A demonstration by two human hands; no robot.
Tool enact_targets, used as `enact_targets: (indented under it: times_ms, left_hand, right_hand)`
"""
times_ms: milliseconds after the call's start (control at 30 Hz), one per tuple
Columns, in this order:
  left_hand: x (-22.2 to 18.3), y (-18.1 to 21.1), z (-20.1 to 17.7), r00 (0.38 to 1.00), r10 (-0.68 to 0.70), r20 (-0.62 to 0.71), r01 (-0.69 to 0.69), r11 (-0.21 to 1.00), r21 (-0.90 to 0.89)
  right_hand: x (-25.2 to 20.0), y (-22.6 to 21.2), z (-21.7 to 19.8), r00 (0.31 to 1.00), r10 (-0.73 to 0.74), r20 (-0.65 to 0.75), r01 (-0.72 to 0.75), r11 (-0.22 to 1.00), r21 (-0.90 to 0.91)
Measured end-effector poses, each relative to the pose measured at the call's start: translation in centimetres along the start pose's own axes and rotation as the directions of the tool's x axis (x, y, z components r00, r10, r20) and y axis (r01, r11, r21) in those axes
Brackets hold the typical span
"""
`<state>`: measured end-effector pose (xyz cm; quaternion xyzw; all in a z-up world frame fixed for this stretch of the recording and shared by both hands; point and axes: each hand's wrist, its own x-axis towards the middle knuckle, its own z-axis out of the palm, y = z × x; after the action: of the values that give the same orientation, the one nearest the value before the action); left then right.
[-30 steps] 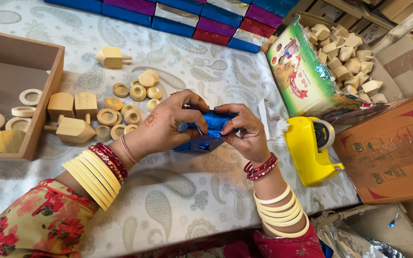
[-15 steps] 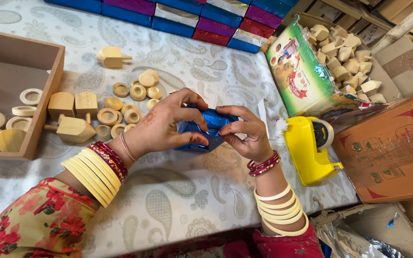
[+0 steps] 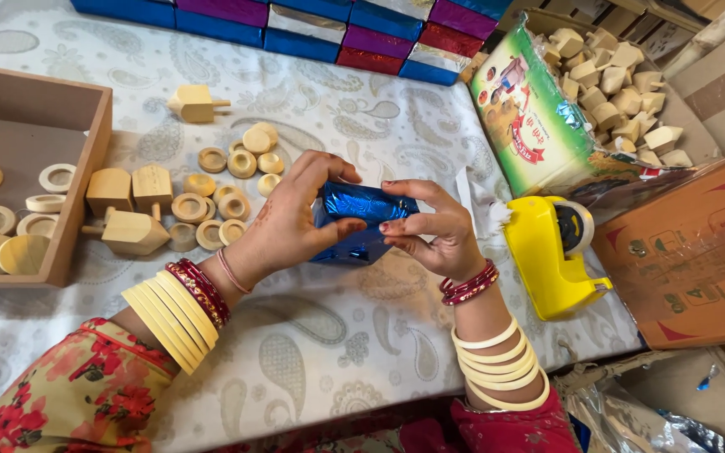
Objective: Packing wooden toys into small decorative boxes and wrapping them in blue foil.
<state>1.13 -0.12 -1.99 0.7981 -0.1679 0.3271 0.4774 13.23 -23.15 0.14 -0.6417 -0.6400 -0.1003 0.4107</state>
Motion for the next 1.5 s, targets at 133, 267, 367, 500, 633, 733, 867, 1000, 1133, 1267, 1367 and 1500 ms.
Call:
enact_targets:
  times_ms: [133,267,367,500,633,733,867,1000,1133,1267,1367,1500]
  left_hand:
    - [0.1,-0.7,0.0,0.98,-0.187,0.072,0.192,0.978,-0.084]
    - [0.0,-1.8,0.1,0.952,-0.275,0.135,0.292,0.947,-0.136]
    - [-0.2,-1.9,0.1,0.957,-0.266,0.118,0.279,0.953,-0.117]
    - [-0.6,-1.9,0.3,0.974,-0.216,0.064,0.222,0.968,-0.114]
    - [-1.1,-2.1,0.6,0.977,-0.209,0.039,0.213,0.97,-0.116]
    - [-1.6,-2.4,0.9,0.976,-0.213,0.04,0.217,0.967,-0.137]
    - [-2.3,-3.5,1.5,0.986,-0.165,0.028,0.167,0.966,-0.197]
    - [-2.8,-3.9,2.2,0.983,-0.184,-0.008,0.176,0.951,-0.254]
    - [-3.2,-4.2,2.4,0.981,-0.188,-0.043,0.169,0.947,-0.274]
    - [-3.7,-4.5,2.8,0.98,-0.186,-0.076,0.162,0.954,-0.253]
    - [-3.8,-4.6,2.9,0.983,-0.16,-0.089,0.13,0.954,-0.272]
    - [-3.7,-4.4,2.7,0.978,-0.175,-0.114,0.131,0.938,-0.322]
  right_hand:
    - [-0.1,0.3,0.0,1.0,-0.005,0.026,0.006,0.999,-0.034]
    - [0.0,0.0,-0.5,0.999,-0.002,0.051,0.003,1.0,-0.017]
    - [-0.2,-0.1,-0.1,1.0,0.021,-0.021,-0.018,0.992,0.124]
    - [0.4,-0.7,1.1,0.961,0.256,-0.104,-0.209,0.921,0.33]
    - [-0.2,0.1,1.5,0.919,0.393,-0.02,-0.378,0.897,0.23]
    - [0.0,-0.1,1.4,0.935,0.355,-0.004,-0.351,0.926,0.138]
    - [0.1,-0.1,1.1,0.948,0.318,-0.017,-0.316,0.945,0.082]
    - [0.0,-0.1,1.0,0.954,0.298,-0.011,-0.297,0.953,0.065]
    - [0.3,-0.1,0.9,0.974,0.226,-0.007,-0.226,0.972,0.064]
    - [-0.7,0.6,0.0,0.985,0.137,-0.109,-0.133,0.99,0.044]
    - [-3.0,1.7,-2.6,0.927,0.116,-0.358,-0.135,0.99,-0.03]
    - [-6.6,1.6,-9.1,0.774,0.231,-0.589,-0.421,0.883,-0.206]
